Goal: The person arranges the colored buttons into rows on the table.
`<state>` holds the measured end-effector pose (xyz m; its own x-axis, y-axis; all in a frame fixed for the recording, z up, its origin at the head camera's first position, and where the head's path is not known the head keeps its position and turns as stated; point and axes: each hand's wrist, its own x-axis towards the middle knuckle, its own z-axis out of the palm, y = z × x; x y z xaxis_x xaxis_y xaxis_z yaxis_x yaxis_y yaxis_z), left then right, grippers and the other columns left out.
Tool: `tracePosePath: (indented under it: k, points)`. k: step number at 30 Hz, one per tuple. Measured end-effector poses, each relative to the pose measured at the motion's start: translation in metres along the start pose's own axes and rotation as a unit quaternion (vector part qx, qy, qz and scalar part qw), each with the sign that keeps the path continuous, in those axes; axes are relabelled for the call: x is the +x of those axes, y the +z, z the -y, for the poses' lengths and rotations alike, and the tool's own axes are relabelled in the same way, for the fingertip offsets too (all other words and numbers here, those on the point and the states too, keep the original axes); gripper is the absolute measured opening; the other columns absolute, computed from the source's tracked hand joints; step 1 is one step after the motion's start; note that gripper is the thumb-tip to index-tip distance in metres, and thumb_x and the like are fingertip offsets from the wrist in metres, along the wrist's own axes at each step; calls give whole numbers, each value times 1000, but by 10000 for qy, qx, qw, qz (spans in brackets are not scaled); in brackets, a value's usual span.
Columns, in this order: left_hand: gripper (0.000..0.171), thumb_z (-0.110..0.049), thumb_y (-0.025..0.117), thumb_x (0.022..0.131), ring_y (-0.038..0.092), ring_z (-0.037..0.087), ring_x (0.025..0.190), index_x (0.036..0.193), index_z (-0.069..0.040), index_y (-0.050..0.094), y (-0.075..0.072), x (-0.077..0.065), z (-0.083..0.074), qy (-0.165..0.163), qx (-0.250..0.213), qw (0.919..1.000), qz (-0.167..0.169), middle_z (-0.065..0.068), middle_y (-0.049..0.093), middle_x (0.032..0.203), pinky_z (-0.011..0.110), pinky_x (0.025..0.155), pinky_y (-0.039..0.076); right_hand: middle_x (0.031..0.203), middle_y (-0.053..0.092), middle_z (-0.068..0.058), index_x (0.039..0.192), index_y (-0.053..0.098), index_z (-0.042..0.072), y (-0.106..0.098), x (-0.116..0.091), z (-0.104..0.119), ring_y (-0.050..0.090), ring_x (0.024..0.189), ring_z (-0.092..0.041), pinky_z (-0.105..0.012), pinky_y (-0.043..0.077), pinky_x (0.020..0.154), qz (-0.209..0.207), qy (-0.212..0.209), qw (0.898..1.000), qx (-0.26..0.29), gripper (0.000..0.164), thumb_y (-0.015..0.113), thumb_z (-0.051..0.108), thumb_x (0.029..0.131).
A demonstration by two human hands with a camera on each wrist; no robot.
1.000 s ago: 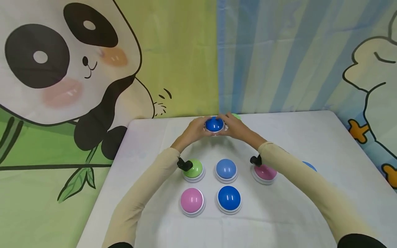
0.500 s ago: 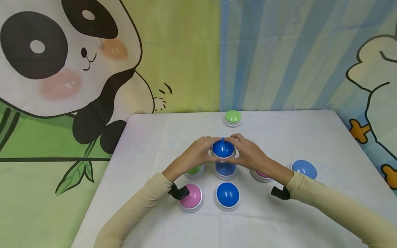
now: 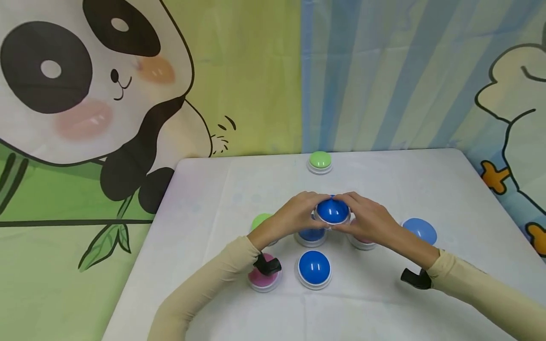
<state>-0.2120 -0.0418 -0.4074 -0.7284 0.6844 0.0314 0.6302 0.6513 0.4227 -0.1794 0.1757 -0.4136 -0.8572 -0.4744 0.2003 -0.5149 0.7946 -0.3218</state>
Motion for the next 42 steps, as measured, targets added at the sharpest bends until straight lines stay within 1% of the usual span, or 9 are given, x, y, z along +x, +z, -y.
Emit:
tracePosePath:
  k: [6,11,14,19,25,29,33,38,42]
  points:
    - [72,-46,74,83,57,14,120,142,-15,47,14,23,-21,399,301,9986,179,2,61,133,25,98,52,123,62,-17,133,52,12,-7,-29,-18,66,105,-36,-51,59,75,-204,121,9996,-123,75,85,38,71]
    - [71,-44,73,83,57,14,119,142,-15,47,26,28,-30,580,389,9974,204,2,61,132,21,98,50,117,64,-16,131,53,10,-4,-44,-25,68,98,-33,-46,60,73,-398,-49,9989,-237,74,85,38,70]
    - [71,-44,73,84,57,12,118,143,-14,46,31,26,-37,699,358,9967,201,2,62,131,19,98,49,115,64,-16,129,54,9,-6,-53,-25,69,95,-32,-45,60,72,-363,-48,9988,-329,74,86,38,69]
    - [73,-47,72,83,60,10,114,143,-14,46,38,15,-52,957,325,9946,245,1,64,127,14,94,49,113,64,-17,124,54,5,-14,-72,-15,70,90,-30,-43,60,68,-50,225,9986,-473,74,87,41,67]
    - [68,-49,73,82,61,8,109,135,-12,51,50,1,-71,1435,693,9871,155,1,66,121,10,91,48,103,66,-11,110,55,8,-15,-95,-4,69,87,-24,-44,61,70,151,249,9968,-749,73,89,46,60]
    - [62,-49,72,82,58,5,107,130,-15,52,60,-6,-79,1459,841,9854,246,-3,64,118,9,90,48,97,63,-6,106,53,11,-10,-106,1,66,83,-18,-40,61,70,250,225,9956,-869,73,91,48,56]
    - [63,-50,71,83,57,3,108,133,-18,50,67,-11,-84,1347,854,9864,397,-4,62,119,8,89,47,95,60,-2,105,51,12,-8,-113,3,63,78,-11,-31,60,64,526,454,9946,-770,71,89,49,58]
    - [66,-53,72,81,59,4,104,132,-17,51,74,-12,-86,1398,966,9848,349,-3,63,118,8,85,49,96,60,-1,106,51,13,-5,-118,3,63,77,-10,-26,59,62,748,613,9930,-685,70,88,49,59]
    - [66,-54,72,80,59,3,99,130,-16,52,82,-12,-85,1441,1027,9836,354,-3,64,113,8,82,49,97,58,1,105,51,14,1,-121,0,61,75,-7,-23,56,60,831,583,9924,-691,69,87,51,60]
